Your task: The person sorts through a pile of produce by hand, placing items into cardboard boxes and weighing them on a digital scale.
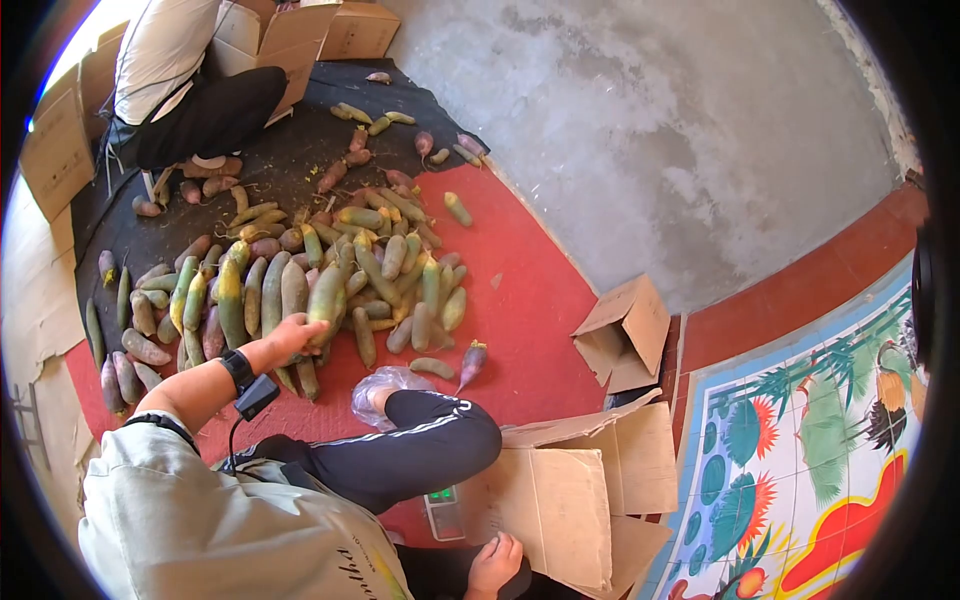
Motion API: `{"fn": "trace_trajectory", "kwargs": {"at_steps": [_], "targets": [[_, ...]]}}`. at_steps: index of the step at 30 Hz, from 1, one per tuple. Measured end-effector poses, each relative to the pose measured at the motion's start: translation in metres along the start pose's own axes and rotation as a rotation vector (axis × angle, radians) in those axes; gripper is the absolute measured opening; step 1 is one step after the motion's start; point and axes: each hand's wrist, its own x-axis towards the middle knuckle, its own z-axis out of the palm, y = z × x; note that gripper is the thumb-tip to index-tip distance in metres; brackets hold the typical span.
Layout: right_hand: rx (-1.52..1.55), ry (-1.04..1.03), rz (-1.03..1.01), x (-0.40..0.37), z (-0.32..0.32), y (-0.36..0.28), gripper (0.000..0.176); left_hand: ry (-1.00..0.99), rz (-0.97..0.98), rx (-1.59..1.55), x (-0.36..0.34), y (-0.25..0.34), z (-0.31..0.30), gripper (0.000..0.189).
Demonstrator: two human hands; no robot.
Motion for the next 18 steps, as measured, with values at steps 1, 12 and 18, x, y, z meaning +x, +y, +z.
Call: {"fn": "trace_trajectory", "kwargs": {"at_steps": [1,12,18], "targets": [[0.022,0.008,-0.009,0.004,-0.002,-0.003,0.016,-0.166,0.058,0.007,-0.002,0.006,0.007,0.038],[0.073,0.133,-0.057,0.069,-0.070,-0.066,0.026,-1.352,0.204,0.360,-0.096,0.063,0.119,0.046],[-0.003,-0.126,-0.298,0.069,-0.080,-0.080,0.054,-1.734,0.253,0.470,-0.121,0.032,0.146,0.039]]}}
